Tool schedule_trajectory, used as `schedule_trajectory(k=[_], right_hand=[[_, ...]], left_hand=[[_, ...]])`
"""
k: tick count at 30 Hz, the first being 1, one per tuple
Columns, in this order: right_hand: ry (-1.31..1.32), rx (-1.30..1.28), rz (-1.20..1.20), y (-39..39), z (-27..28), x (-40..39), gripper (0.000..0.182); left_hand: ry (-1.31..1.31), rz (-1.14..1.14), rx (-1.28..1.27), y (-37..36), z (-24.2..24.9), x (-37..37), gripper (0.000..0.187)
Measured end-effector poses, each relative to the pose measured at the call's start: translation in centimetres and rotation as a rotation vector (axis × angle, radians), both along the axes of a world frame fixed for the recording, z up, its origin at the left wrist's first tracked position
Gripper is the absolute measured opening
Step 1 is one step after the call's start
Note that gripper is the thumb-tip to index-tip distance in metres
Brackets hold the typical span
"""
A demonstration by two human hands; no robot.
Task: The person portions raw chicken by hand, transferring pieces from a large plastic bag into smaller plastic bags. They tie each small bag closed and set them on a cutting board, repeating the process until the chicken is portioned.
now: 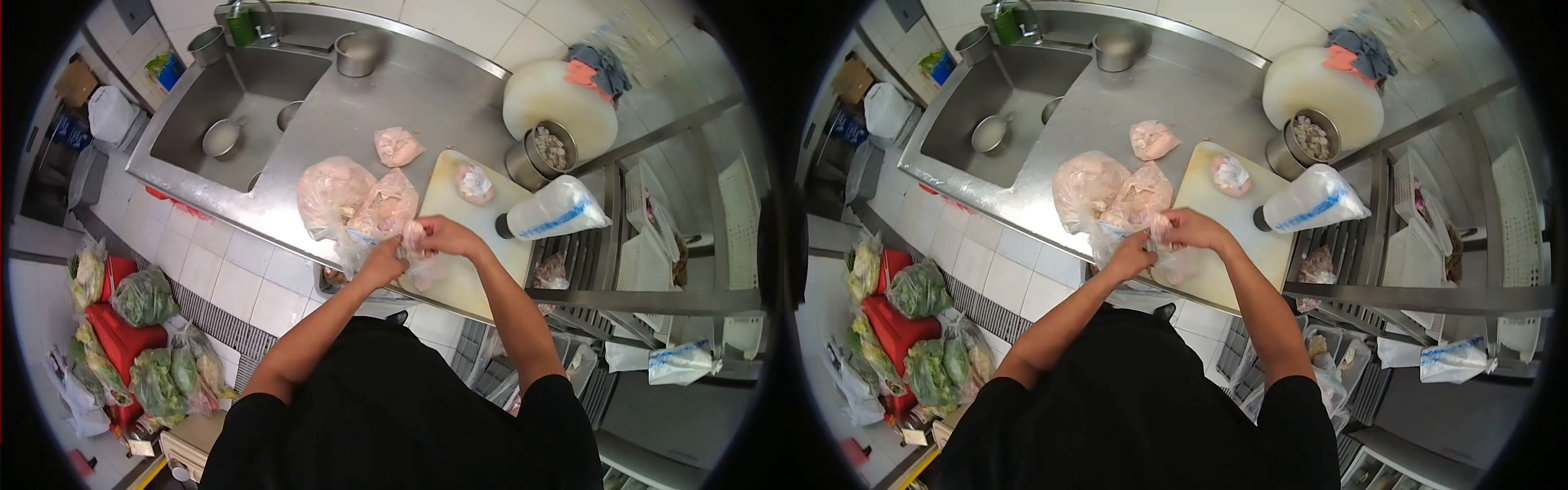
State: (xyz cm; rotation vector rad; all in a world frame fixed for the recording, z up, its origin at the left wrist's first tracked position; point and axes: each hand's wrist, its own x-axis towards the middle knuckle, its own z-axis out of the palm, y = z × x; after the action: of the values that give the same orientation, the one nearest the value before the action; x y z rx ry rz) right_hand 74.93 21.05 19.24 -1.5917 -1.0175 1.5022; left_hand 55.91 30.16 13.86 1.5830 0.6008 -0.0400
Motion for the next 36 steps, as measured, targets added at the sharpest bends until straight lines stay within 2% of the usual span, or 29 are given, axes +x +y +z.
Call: schedule_trajectory(k=[1,2,4,5,6,8,9,11,13,15,17,19,21,23,26,28,29,31,32,34,35,36], right_hand=[[-0.054,-0.048,0.127,-1.2,-0.2,-0.3,0.019],[-0.053,-0.051,0.113,-2.4,-0.5,-0.8,0.019],[-1.022,-0.169,0.265,-3.6,0.5,-2.6,0.03],[-1.133,-0.364,0.348,-3.3,1.2,-3.2,0.032],[-1.13,-0.367,0.342,-3.2,3.2,-3.5,0.032],[-0.945,-0.572,0.468,-2.3,6.7,-3.5,0.026],[-0.947,-0.57,0.474,-1.9,6.6,-2.8,0.026],[-1.097,-0.275,0.205,-0.9,6.0,-1.1,0.024],[-0.979,0.109,0.037,2.1,4.5,-1.3,0.026],[-1.034,0.204,0.082,5.2,-0.5,-1.7,0.025],[-1.087,0.307,0.133,7.0,-1.9,-2.1,0.024],[-1.267,-0.182,0.45,8.0,-1.7,-2.6,0.023],[-1.332,-0.17,0.452,7.8,-1.9,-3.2,0.022],[-1.393,-0.159,0.449,7.6,-2.3,-3.3,0.022],[-1.274,-0.245,0.48,8.0,-1.5,-2.8,0.029],[-1.102,-0.23,0.282,7.7,-1.4,-2.0,0.034],[-1.101,-0.23,0.281,7.6,-2.4,-0.9,0.034],[-0.747,-0.134,-0.029,7.8,-5.1,1.5,0.037],[-0.745,-0.136,-0.034,7.5,-5.4,2.1,0.037],[-0.411,-0.26,-0.211,7.0,-3.8,2.4,0.037],[-0.408,-0.259,-0.221,6.8,-3.4,2.2,0.037],[-0.746,-0.215,-0.028,6.5,-3.3,1.8,0.037]], left_hand=[[-0.001,-0.016,-0.001,0.0,0.1,0.3,0.058],[-0.005,0.011,-0.031,-0.1,0.1,0.5,0.059],[-0.006,0.026,-0.061,-0.8,0.8,0.8,0.059],[-0.022,-0.004,0.055,-1.6,1.4,1.0,0.061],[-0.038,-0.032,0.172,-2.3,2.0,1.0,0.062],[-0.078,-0.052,0.177,-3.3,2.8,0.9,0.063],[-0.118,-0.062,0.179,-3.5,2.9,0.8,0.065],[-0.099,-0.097,0.165,-3.7,2.9,0.4,0.066],[-0.084,-0.141,0.16,-4.0,2.0,0.0,0.067],[-0.219,-0.142,0.327,-5.1,-0.5,-0.2,0.069],[-0.142,-0.161,0.262,-4.7,1.4,-0.2,0.069],[-0.064,-0.178,0.193,-4.2,1.4,-0.6,0.069],[-0.184,-0.131,0.305,-4.0,0.9,-0.7,0.067],[-0.144,-0.129,0.252,-3.7,1.5,-1.2,0.066],[-0.09,-0.131,0.213,-3.4,1.5,-1.5,0.066],[-0.073,-0.132,0.223,-3.4,0.7,-1.5,0.065],[-0.098,-0.119,0.235,-3.4,0.3,-1.5,0.065],[-0.123,-0.111,0.248,-3.5,0.1,-1.5,0.065],[-0.114,-0.106,0.246,-3.5,0.0,-1.5,0.065],[-0.104,-0.11,0.247,-3.6,0.2,-1.4,0.065],[-0.092,-0.117,0.235,-3.6,0.4,-1.3,0.065],[-0.08,-0.124,0.222,-3.6,0.7,-1.3,0.065]])
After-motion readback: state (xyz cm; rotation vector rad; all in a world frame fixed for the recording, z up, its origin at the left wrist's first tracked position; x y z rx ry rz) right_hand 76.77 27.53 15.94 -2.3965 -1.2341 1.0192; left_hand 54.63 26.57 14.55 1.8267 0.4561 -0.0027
